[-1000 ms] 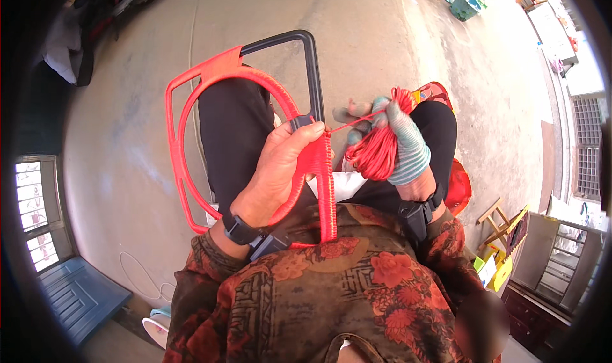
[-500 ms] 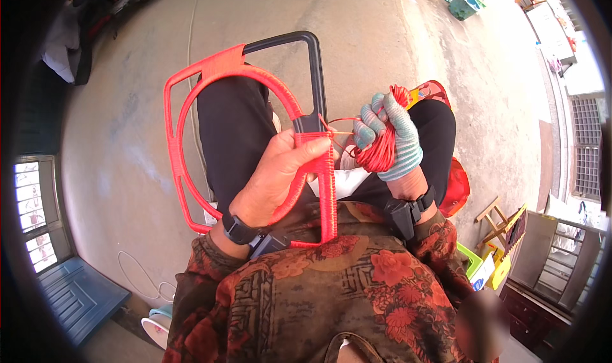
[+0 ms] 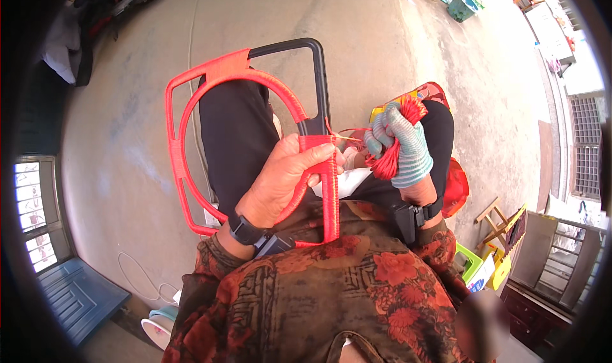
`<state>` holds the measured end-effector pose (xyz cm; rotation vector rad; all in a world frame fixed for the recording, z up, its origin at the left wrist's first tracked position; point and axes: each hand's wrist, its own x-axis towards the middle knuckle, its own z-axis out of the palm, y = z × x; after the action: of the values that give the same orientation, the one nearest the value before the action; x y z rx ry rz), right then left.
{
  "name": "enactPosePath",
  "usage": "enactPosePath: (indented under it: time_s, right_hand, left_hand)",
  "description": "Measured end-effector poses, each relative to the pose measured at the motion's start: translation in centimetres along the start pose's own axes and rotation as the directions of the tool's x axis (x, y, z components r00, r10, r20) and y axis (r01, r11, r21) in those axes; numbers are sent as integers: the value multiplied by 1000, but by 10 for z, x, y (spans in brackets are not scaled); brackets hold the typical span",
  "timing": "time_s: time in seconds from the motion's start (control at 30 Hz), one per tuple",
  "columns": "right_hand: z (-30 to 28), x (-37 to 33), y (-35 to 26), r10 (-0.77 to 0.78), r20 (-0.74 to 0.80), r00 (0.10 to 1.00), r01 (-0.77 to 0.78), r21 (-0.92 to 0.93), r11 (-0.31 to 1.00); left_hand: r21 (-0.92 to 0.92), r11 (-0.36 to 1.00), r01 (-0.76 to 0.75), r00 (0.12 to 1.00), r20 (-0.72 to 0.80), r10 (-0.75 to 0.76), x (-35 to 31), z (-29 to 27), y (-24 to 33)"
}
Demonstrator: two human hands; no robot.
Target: Wrapping a red and black plastic frame with red cord.
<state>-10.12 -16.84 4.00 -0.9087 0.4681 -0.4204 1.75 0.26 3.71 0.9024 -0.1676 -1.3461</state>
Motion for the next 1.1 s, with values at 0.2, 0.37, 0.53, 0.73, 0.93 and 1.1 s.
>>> enactPosePath:
  time_s: [0.2,0.37,0.53,0.73,0.93,1.1]
  right_hand:
    - [3,-8,-9,-25,4,1000,25,-50,998]
    - [1,-10,-9,-11,-10,1000,10,-61,998]
    - [-9,-9,-2,12,48,999,-14,27,1000]
    - [-23,19,-51,57,-352,934,-286,-644,710]
    - [21,44,-49,-592,196,782,267,-963,34]
    - [85,44,-31,-126,854,504,741,-503,-445]
  left_hand:
    - [-57,998,-23,1000,11,24,-2,4,2]
    - [2,1000,-16,999,-38,16,-3,4,1]
    - [-12,1000,18,999,-35,-19,-1,4,5]
    - [-52,999,1,1000,2,-1,1,4,3]
    - [40,997,-65,998,0,65,-1,4,-2]
    - [-108,993,-43,999,4,44,1,9,3]
